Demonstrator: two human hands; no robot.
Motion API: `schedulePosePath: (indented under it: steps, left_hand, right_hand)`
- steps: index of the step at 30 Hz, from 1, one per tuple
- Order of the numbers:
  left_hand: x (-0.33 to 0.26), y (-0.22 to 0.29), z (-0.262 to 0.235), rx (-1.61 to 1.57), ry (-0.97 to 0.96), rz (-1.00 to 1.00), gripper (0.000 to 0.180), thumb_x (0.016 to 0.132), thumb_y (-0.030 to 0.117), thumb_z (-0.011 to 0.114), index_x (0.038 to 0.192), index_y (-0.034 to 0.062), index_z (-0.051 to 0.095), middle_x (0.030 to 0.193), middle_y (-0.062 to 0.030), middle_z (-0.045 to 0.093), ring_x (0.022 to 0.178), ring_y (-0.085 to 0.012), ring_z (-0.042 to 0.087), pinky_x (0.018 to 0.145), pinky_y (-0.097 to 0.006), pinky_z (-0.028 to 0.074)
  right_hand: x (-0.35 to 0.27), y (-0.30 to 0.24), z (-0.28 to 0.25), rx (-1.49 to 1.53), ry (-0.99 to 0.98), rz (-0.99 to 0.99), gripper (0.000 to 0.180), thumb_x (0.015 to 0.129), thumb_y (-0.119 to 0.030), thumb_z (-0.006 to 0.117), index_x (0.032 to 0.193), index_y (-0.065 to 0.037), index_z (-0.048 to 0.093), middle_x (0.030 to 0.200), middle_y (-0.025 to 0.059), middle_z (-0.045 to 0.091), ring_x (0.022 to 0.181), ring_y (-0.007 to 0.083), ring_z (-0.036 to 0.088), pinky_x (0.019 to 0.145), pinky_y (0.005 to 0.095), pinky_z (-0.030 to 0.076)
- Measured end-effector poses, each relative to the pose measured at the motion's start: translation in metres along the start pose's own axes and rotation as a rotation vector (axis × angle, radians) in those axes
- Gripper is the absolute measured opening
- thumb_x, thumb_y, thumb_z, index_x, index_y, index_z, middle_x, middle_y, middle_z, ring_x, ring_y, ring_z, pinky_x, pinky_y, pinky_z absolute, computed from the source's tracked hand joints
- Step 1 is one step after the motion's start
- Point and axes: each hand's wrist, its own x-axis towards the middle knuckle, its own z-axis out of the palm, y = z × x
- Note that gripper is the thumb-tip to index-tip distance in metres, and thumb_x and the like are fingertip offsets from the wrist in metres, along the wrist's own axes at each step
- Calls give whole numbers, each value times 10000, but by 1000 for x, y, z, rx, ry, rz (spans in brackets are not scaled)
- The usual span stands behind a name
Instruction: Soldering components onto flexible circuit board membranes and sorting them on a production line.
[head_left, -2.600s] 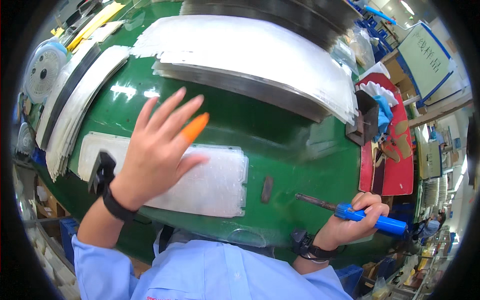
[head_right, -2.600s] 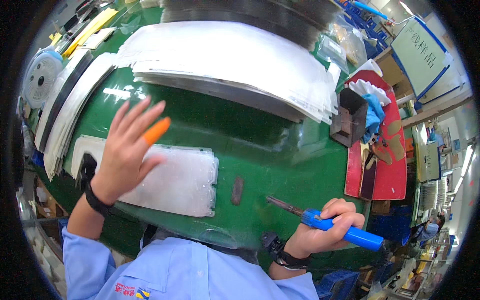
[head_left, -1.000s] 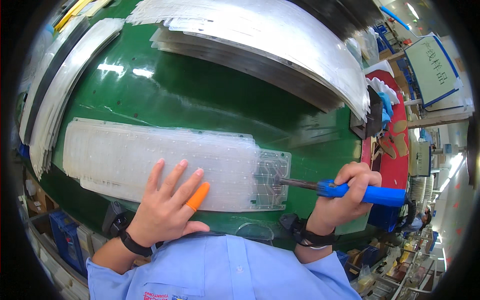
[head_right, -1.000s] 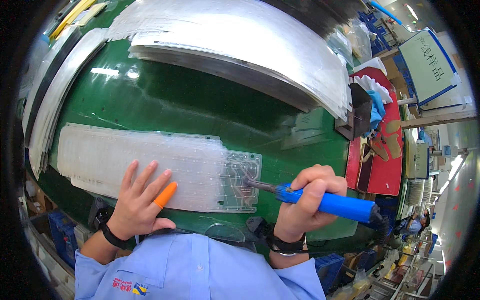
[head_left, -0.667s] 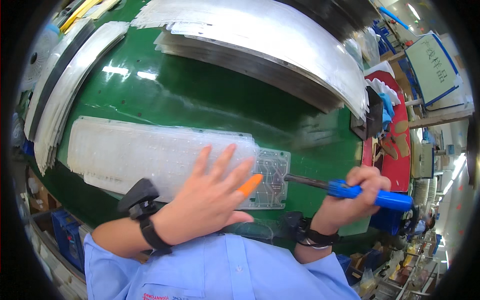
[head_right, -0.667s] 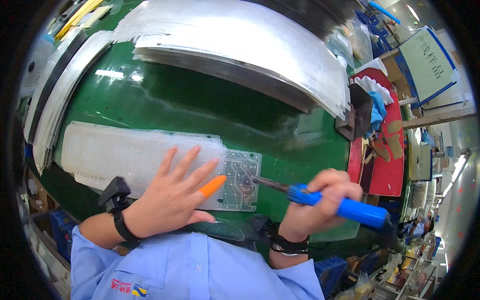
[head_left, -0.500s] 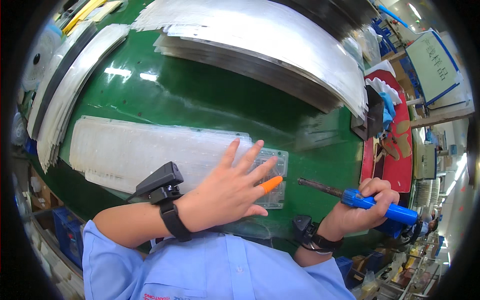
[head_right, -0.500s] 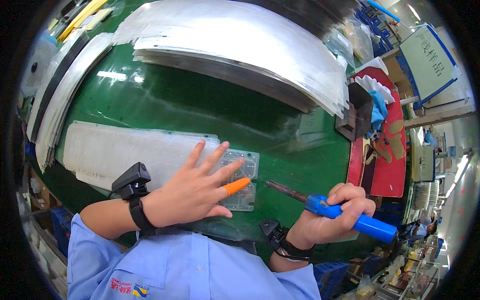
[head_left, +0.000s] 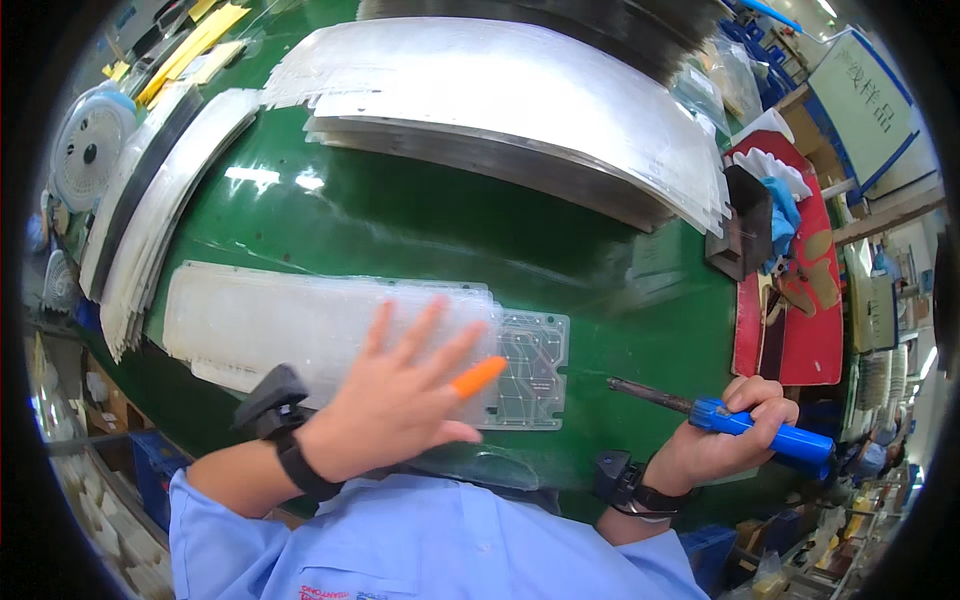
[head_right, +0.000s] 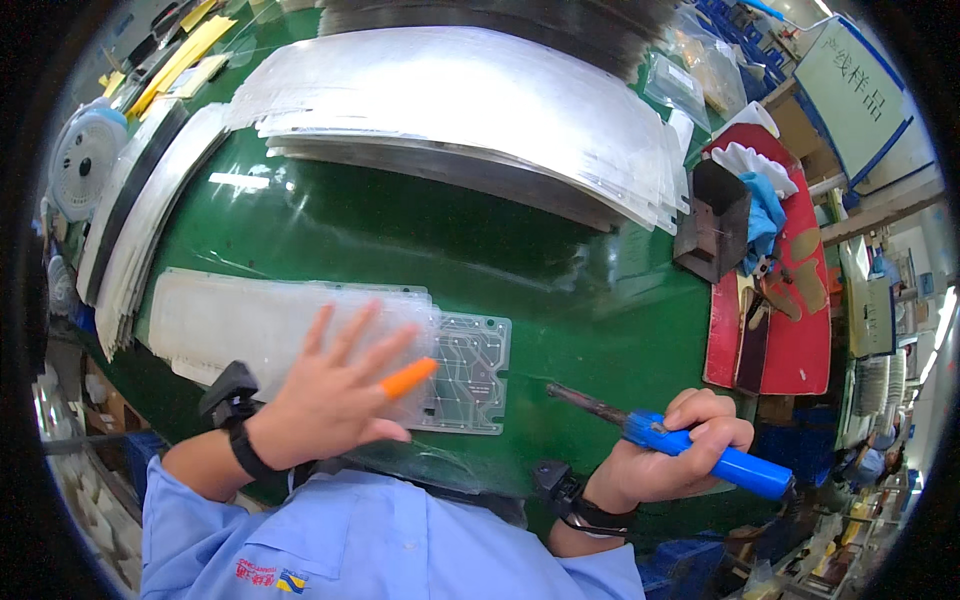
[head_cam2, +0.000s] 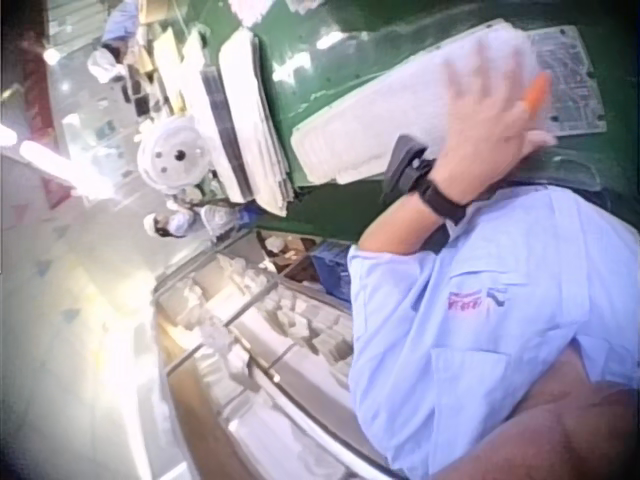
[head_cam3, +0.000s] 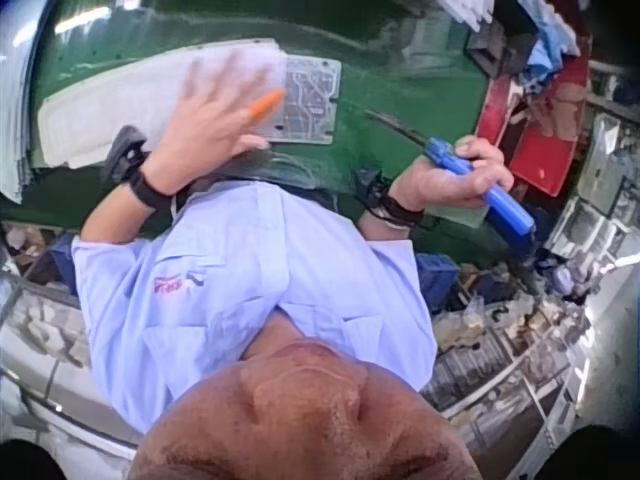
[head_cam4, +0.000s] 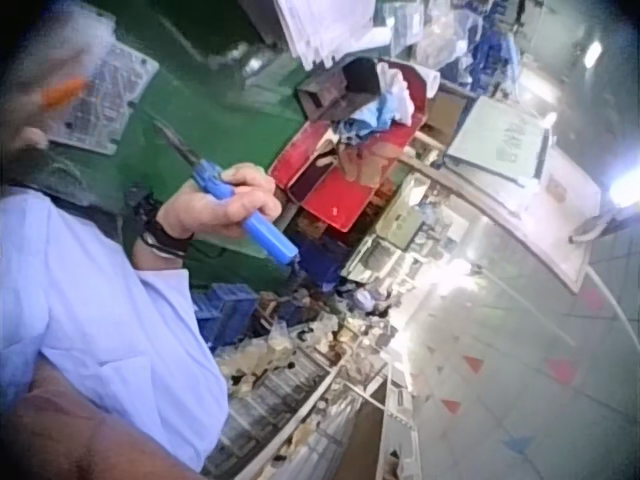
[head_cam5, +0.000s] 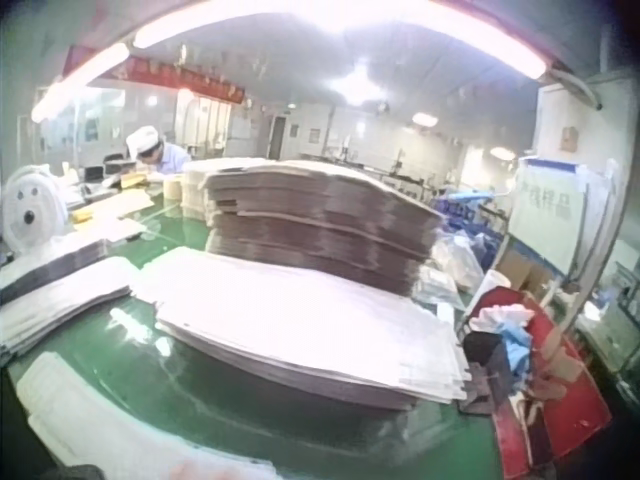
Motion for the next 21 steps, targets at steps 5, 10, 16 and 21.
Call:
schedulePosePath:
  steps: [5,10,16,21]
  left_hand:
    - [-57,-31,-5,129,-90,-275,710,798,695,375,1302,218,525,1462,-119,304,1349,-429,204,1031,-643,162]
    - [-84,-54,-15,155,-105,-383,705,794,701,378,1277,219,555,1461,-139,300,1336,-457,203,1025,-638,185]
    - [-93,-74,-25,165,-200,-294,889,658,720,556,1384,225,420,1474,-220,212,1343,-463,177,1014,-656,191]
    - [-98,-104,-31,138,-167,-314,1030,586,626,706,1424,160,329,1424,-293,261,1305,-491,255,999,-644,244]
  right_hand:
    - [1,8,-4,-3,16,22,322,911,-287,450,708,-88,300,579,41,360,500,115,313,485,257,249]
    - [1,14,-4,54,26,50,297,910,-279,449,719,-110,297,611,28,322,536,119,304,508,264,225]
    - [4,24,-16,-61,55,30,312,934,-293,426,715,-103,313,640,9,298,577,120,319,559,271,263]
    - [3,28,-13,-39,79,73,275,900,-246,458,705,-97,334,674,23,367,598,118,338,557,262,265]
